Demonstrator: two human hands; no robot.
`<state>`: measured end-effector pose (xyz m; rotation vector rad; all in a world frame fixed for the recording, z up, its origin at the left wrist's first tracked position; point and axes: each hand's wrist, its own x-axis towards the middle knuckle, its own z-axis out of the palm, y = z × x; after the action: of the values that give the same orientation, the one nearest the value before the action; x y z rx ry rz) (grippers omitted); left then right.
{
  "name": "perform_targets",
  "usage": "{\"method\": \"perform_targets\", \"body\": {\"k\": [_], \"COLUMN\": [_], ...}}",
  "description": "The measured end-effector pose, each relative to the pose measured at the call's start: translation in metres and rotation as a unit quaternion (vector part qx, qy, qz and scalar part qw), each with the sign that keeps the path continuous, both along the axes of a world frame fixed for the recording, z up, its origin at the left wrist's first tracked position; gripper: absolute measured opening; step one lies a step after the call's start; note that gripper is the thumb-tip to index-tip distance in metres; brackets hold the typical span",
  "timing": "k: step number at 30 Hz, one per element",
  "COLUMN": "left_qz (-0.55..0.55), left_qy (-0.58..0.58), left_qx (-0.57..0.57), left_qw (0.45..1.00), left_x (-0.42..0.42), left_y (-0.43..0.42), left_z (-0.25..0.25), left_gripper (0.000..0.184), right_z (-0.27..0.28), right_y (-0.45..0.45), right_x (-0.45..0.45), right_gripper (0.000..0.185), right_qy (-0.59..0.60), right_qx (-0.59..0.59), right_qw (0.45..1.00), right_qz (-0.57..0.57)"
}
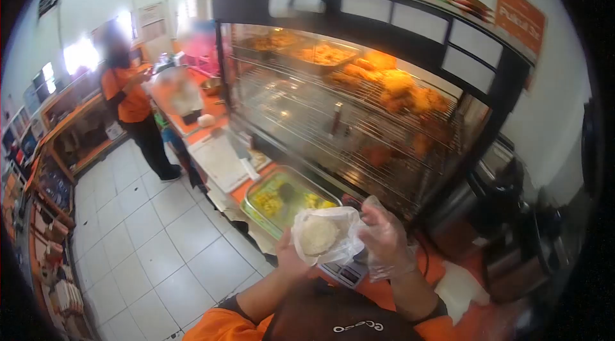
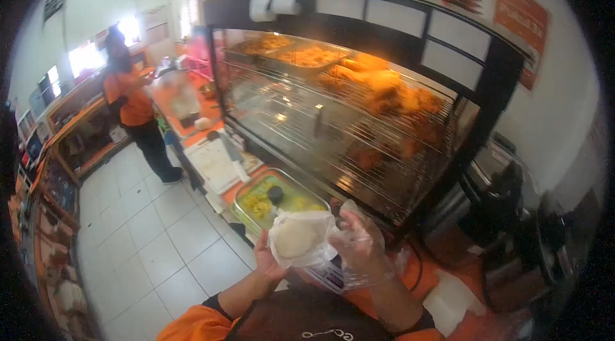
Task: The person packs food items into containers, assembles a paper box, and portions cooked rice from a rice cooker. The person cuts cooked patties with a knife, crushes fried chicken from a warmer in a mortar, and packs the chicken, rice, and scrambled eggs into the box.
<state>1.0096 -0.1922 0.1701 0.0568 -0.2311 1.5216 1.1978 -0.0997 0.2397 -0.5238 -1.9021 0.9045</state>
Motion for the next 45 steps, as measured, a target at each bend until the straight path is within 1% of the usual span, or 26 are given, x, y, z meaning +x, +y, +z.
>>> {"method": "perform_targets", "body": {"k": [1,2,5,8,9,11,14,17,18,19,20,22,24,25,26,27,28,30,32,35,37,39,41,42,44,45], "left_qz": [-0.044,-0.059,-0.081,-0.013,-0.021,-0.035,-0.047,-0.051,-0.049,-0.046,-0.042,-0.068,-0.092,-0.104,-0.115,-0.102,-0.088,-0.065,-0.041,0.003,-0.017,0.022,0.142,0.235,0.403,0.356], "left_qy": [-0.052,-0.059,-0.03,0.156,0.163,0.18,0.205,0.201,0.2,0.199,0.198,0.208,0.199,0.184,0.17,0.238,0.304,0.366,0.387,0.46,0.436,0.431,0.476,0.561,0.693,0.643], "left_qx": [0.032,0.035,0.025,-0.065,-0.072,-0.087,-0.109,-0.076,-0.067,-0.058,-0.049,-0.07,-0.081,-0.08,-0.079,-0.061,-0.043,-0.029,-0.03,-0.021,-0.034,-0.085,-0.159,-0.117,-0.026,-0.074], "left_qw": [0.997,0.996,0.996,0.985,0.984,0.979,0.971,0.975,0.976,0.977,0.978,0.973,0.972,0.974,0.976,0.964,0.948,0.928,0.921,0.888,0.899,0.898,0.853,0.785,0.597,0.674], "left_x": [0.007,0.013,0.032,0.046,0.051,0.059,0.075,0.093,0.097,0.102,0.105,0.107,0.109,0.111,0.112,0.112,0.112,0.113,0.116,0.122,0.125,0.129,0.139,0.137,0.134,0.133], "left_y": [-0.001,-0.002,-0.003,-0.005,-0.005,-0.007,-0.005,0.003,0.003,0.003,0.003,0.004,0.003,0.003,0.003,0.004,0.006,0.012,0.018,0.018,0.009,0.011,0.016,0.019,0.027,0.032], "left_z": [0.002,0.001,0.006,0.003,0.005,0.011,0.012,-0.005,-0.006,-0.002,0.002,0.011,0.015,0.016,0.016,0.012,0.004,-0.016,-0.03,-0.03,-0.009,0.006,0.011,0.006,-0.01,-0.013], "left_gripper": [0.071,0.073,0.072,0.071,0.071,0.07,0.063,0.058,0.057,0.057,0.056,0.057,0.056,0.056,0.055,0.053,0.051,0.048,0.046,0.045,0.045,0.045,0.044,0.045,0.047,0.049], "right_z": [-0.003,0.03,0.028,0.027,0.022,0.005,-0.003,-0.014,-0.006,0.013,0.028,0.052,0.034,-0.01,-0.016,-0.021,0.0,0.0,-0.042,-0.053,-0.033,-0.027,-0.033,-0.04,-0.055,-0.055], "right_y": [-0.01,-0.025,-0.026,-0.034,-0.032,-0.029,-0.042,-0.058,-0.059,-0.06,-0.064,-0.081,-0.079,-0.064,-0.061,-0.058,-0.06,-0.058,-0.045,-0.044,-0.058,-0.063,-0.063,-0.061,-0.055,-0.055], "right_x": [-0.003,0.001,0.023,0.039,0.046,0.062,0.065,0.058,0.06,0.063,0.064,0.063,0.07,0.083,0.087,0.091,0.089,0.09,0.09,0.079,0.066,0.064,0.067,0.067,0.066,0.065], "right_gripper": [0.049,0.043,0.041,0.035,0.032,0.025,0.02,0.016,0.016,0.016,0.016,0.019,0.024,0.028,0.033,0.038,0.044,0.056,0.068,0.08,0.064,0.064,0.08,0.079,0.079,0.072], "right_qy": [0.015,-0.031,-0.117,-0.165,-0.17,-0.164,0.016,0.138,0.048,-0.049,-0.143,-0.165,-0.15,-0.125,-0.106,-0.085,-0.07,-0.036,0.002,0.02,0.156,0.201,0.161,0.173,0.198,0.183], "right_qx": [0.037,0.092,0.192,0.153,0.02,-0.243,-0.364,-0.389,-0.147,0.105,0.348,0.232,0.126,0.08,0.052,0.024,0.014,-0.048,-0.149,-0.139,-0.307,-0.382,-0.373,-0.365,-0.348,-0.321], "right_qw": [0.997,0.99,0.965,0.963,0.978,0.955,0.931,0.908,0.986,0.993,0.926,0.958,0.979,0.987,0.992,0.995,0.997,0.998,0.988,0.989,0.934,0.895,0.907,0.908,0.909,0.924], "right_qz": [-0.073,-0.1,-0.138,-0.151,-0.117,-0.042,0.015,0.075,0.055,0.031,0.005,0.028,0.051,0.062,0.049,0.036,-0.001,-0.017,0.025,0.044,0.091,0.112,0.107,0.111,0.12,0.099]}}
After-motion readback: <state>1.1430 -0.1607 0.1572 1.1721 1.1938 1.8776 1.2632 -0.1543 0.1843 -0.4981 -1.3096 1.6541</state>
